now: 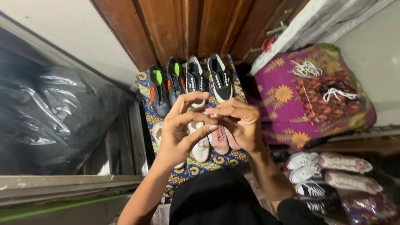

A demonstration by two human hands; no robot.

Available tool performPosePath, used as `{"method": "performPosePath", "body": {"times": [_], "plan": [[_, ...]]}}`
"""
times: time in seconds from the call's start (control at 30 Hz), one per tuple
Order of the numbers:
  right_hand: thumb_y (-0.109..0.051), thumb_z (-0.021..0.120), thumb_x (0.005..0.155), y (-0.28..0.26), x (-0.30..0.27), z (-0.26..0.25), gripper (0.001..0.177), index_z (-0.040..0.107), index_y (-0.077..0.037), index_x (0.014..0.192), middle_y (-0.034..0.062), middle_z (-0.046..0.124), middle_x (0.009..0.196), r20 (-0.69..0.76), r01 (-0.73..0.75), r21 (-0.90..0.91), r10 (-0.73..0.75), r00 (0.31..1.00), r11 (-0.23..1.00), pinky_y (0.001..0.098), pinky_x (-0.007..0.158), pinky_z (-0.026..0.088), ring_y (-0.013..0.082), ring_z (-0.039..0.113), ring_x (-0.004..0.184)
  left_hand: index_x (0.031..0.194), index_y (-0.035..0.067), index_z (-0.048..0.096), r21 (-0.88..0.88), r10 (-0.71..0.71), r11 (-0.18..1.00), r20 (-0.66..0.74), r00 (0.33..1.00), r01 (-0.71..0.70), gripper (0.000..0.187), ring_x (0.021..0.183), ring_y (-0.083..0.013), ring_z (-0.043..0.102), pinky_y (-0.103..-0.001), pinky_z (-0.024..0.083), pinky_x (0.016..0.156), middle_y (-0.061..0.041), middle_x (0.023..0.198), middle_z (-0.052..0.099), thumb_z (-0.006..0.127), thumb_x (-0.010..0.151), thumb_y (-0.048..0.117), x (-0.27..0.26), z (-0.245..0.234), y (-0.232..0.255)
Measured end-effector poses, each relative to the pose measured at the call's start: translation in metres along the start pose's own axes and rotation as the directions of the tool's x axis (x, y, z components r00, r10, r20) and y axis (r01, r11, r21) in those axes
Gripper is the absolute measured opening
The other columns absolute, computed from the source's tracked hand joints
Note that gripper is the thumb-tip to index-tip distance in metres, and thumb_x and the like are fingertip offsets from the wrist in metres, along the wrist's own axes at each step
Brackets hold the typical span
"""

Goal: The person removes pink laces from a pair of pink sneakers, then threads and ties them back into the same shoes. Next, they take white laces and thread them into a pair of white sneakers, pulling and arranging the laces through the eyelets.

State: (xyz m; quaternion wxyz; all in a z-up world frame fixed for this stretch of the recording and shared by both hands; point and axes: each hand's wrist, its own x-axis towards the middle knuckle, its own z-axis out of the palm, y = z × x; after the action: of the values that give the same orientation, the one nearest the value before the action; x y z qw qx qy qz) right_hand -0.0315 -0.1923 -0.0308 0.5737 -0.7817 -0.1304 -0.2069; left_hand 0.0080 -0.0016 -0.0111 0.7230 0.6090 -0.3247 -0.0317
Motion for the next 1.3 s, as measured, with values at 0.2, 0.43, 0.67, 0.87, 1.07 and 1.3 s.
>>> {"method": "performPosePath", "body": {"times": [0.2, 0.43, 0.67, 0.87, 1.07, 1.3], "plan": [[0.001, 0.078, 0.092, 0.018, -0.003, 0.005, 0.007, 0.076, 0.001, 0.098, 0.0088, 0.074, 0.092, -0.069, -0.079, 0.072, 0.083, 0.994, 0.994, 0.024, 0.075, 0.053, 0.0131, 0.068, 0.082, 0.101, 0.001, 0.076, -0.053, -0.199, 0.979, -0.004, 0.98, 0.198, 0.014, 0.115, -0.0157, 0.066, -0.03, 0.058, 0.1, -0.009, 0.126, 0.063, 0.077, 0.089, -0.007, -0.007, 0.005, -0.014], [-0.006, 0.069, 0.1, 0.046, -0.03, 0.006, 0.02, 0.062, 0.0, 0.118, 0.0082, 0.075, 0.109, 0.021, -0.197, 0.543, 0.222, 0.975, 0.817, 0.0271, 0.081, 0.064, 0.0122, 0.074, 0.09, 0.101, 0.001, 0.078, 0.199, -0.129, 0.967, -0.171, 0.977, 0.162, 0.019, 0.095, -0.0145, 0.075, -0.026, 0.06, 0.086, -0.008, 0.099, 0.077, 0.078, 0.085, -0.009, -0.003, 0.013, -0.01], [0.008, 0.079, 0.092, 0.084, -0.054, -0.016, 0.039, 0.059, 0.002, 0.125, 0.0092, 0.068, 0.111, 0.062, -0.074, 0.296, 0.058, 0.996, 0.952, 0.0263, 0.089, 0.059, 0.0146, 0.07, 0.102, 0.1, 0.001, 0.076, 0.257, -0.087, 0.95, -0.326, 0.941, 0.176, 0.021, 0.096, -0.0157, 0.073, -0.027, 0.059, 0.085, -0.008, 0.1, 0.076, 0.076, 0.082, -0.011, 0.009, 0.069, -0.02], [0.001, 0.076, 0.092, 0.098, -0.072, -0.053, 0.031, 0.058, 0.002, 0.117, 0.0107, 0.07, 0.102, 0.047, -0.196, 0.433, 0.195, 0.98, 0.88, 0.0233, 0.076, 0.053, 0.0116, 0.065, 0.089, 0.1, 0.001, 0.075, 0.237, -0.057, 0.961, -0.333, 0.941, 0.142, 0.018, 0.095, -0.0157, 0.07, -0.028, 0.056, 0.085, -0.009, 0.102, 0.073, 0.081, 0.084, -0.002, 0.0, 0.126, -0.038], [-0.002, 0.063, 0.106, 0.102, -0.078, -0.118, 0.004, 0.062, 0.0, 0.104, 0.0159, 0.073, 0.088, 0.08, -0.125, 0.623, 0.096, 0.992, 0.772, 0.0314, 0.063, 0.06, 0.0178, 0.071, 0.073, 0.101, -0.002, 0.074, -0.008, -0.457, 0.765, -0.711, 0.534, 0.644, 0.021, 0.076, -0.0134, 0.063, -0.028, 0.05, 0.069, -0.015, 0.085, 0.071, 0.071, 0.098, 0.018, -0.093, 0.094, -0.177], [-0.006, 0.07, 0.098, 0.11, -0.134, -0.141, 0.008, 0.065, 0.001, 0.098, 0.0159, 0.067, 0.075, -0.175, -0.021, 0.532, 0.133, 0.976, 0.847, 0.0282, 0.046, 0.051, 0.0196, 0.064, 0.054, 0.126, -0.013, 0.06, 0.677, -0.018, 0.191, -0.722, 0.692, 0.711, 0.065, 0.073, -0.0389, 0.067, -0.047, 0.055, 0.069, -0.029, 0.087, 0.069, 0.081, 0.087, 0.034, -0.23, 0.047, -0.423]]}}
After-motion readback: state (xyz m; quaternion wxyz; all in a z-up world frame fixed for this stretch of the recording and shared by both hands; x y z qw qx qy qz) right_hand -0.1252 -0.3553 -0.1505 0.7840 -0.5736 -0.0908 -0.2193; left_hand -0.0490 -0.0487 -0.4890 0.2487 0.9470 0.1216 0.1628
